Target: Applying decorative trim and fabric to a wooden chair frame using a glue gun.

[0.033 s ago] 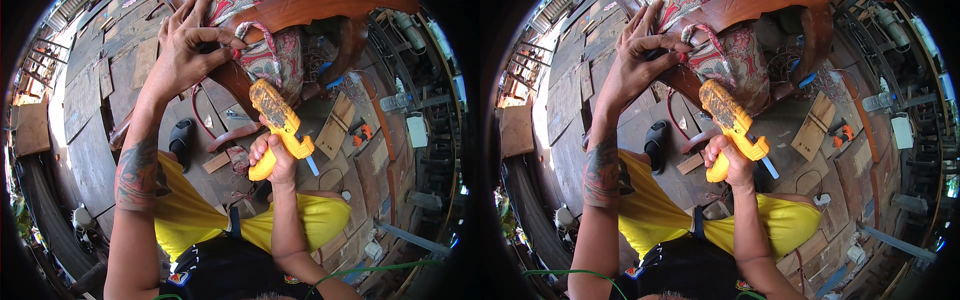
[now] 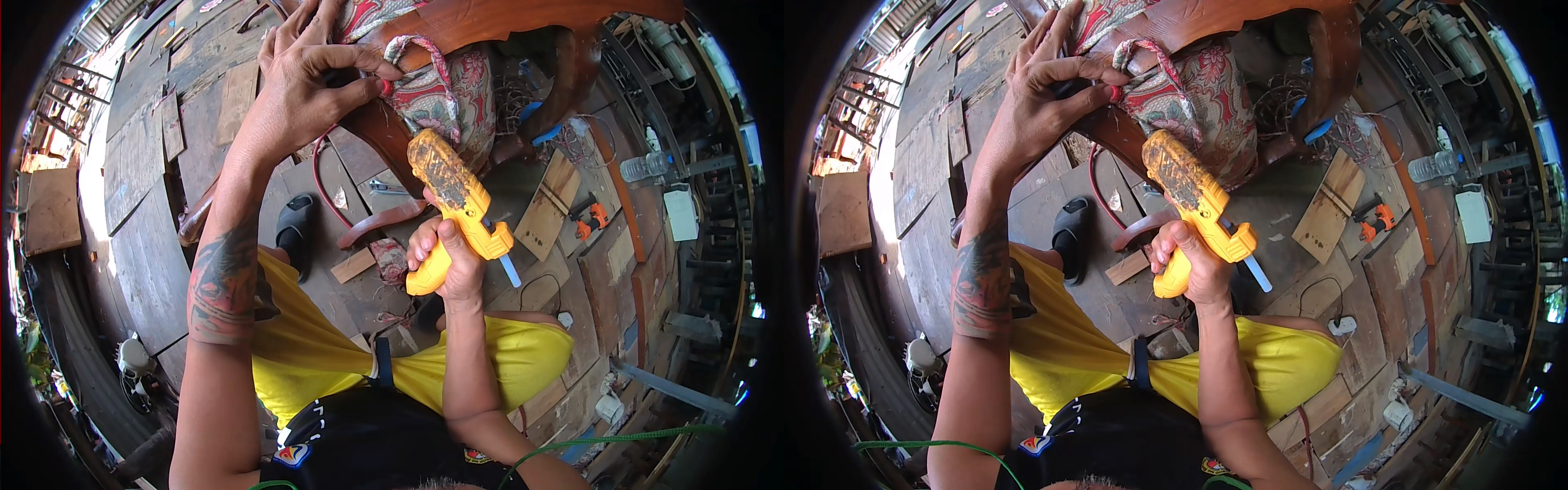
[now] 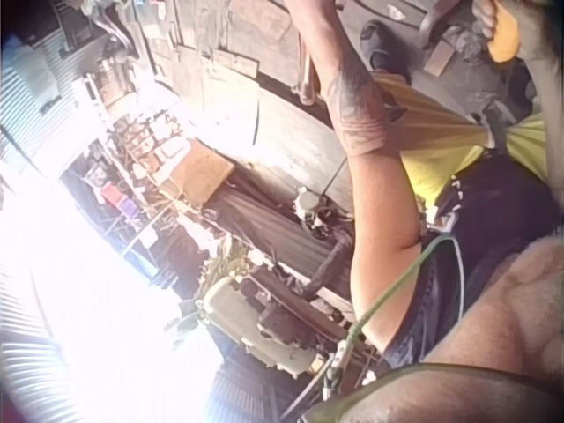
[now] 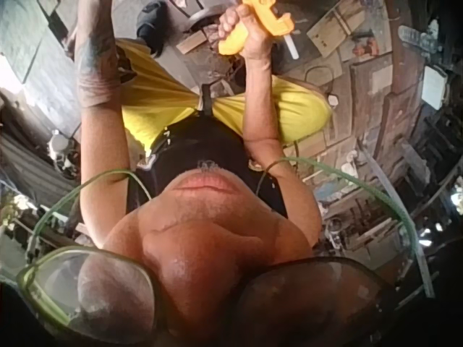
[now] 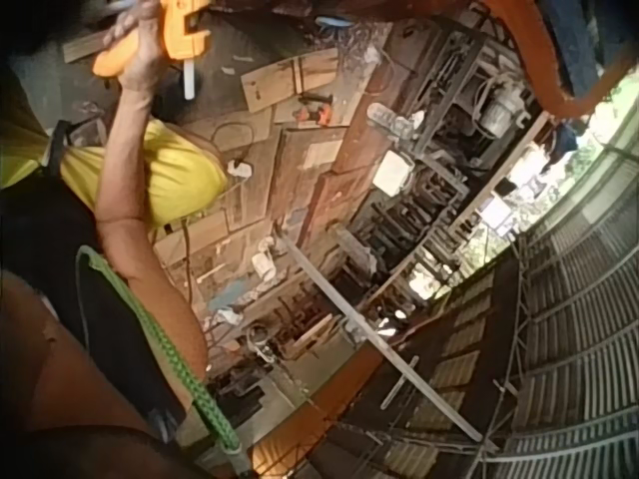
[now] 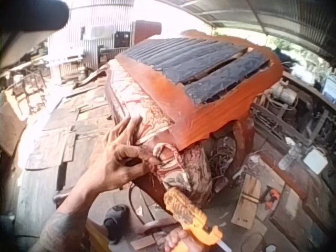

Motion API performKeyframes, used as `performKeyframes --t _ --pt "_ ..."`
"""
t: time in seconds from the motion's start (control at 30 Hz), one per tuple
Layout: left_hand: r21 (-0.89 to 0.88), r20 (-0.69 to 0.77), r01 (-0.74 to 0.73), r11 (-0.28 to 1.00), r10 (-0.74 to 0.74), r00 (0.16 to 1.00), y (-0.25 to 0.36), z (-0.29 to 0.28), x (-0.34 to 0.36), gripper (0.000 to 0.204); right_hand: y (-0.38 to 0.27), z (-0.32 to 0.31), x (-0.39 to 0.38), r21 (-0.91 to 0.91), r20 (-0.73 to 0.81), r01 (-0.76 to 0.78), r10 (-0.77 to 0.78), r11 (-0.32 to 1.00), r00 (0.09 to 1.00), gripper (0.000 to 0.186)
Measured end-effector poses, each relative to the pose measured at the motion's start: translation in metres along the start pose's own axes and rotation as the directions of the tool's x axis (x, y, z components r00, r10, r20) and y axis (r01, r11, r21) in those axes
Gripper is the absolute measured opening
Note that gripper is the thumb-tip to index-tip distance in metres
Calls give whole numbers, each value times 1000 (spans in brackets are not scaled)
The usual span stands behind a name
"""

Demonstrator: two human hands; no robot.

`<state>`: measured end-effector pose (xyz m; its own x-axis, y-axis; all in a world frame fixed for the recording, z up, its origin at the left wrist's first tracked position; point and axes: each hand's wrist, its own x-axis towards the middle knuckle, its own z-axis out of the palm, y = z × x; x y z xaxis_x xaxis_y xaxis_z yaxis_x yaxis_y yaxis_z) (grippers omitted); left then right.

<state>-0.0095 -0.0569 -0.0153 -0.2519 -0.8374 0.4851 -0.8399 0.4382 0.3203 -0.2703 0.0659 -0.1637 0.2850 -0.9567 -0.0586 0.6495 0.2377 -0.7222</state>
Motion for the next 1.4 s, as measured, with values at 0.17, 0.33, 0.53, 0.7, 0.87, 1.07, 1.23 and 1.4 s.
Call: performKeyframes --t 0.17,0.33,0.53,0.7,0.87,1.07,1.23,1.4 --pt "-19 0 10 1000 -10 1000 2 -4 0 26 -14 22 1 24 64 -49 47 999 997 72" --pt "-26 -2 30 999 -30 1000 5 -5 4 27 -3 -4 6 23 26 -3 3 1000 1000 72" --pt "-60 -16 19 998 -20 1000 0 -1 2 27 -3 -2 7 22 31 3 -3 1000 1000 71" --pt "-43 17 27 999 -26 1000 3 -5 5 26 -7 2 6 -4 29 9 -9 1000 1000 70" --pt "-55 -13 7 998 -7 1000 -1 0 5 26 -16 17 5 -20 6 -26 26 999 1000 71" --pt "-89 -26 -22 996 20 999 -4 1 5 24 -18 21 4 -57 -14 -22 22 998 1000 71" --pt "-112 -47 -30 993 25 999 -11 7 4 25 -16 20 3 -69 -7 -13 12 998 1000 72" --pt "-120 -43 -16 993 11 999 -9 6 4 25 -16 22 1 -81 -10 3 -4 997 1000 71"
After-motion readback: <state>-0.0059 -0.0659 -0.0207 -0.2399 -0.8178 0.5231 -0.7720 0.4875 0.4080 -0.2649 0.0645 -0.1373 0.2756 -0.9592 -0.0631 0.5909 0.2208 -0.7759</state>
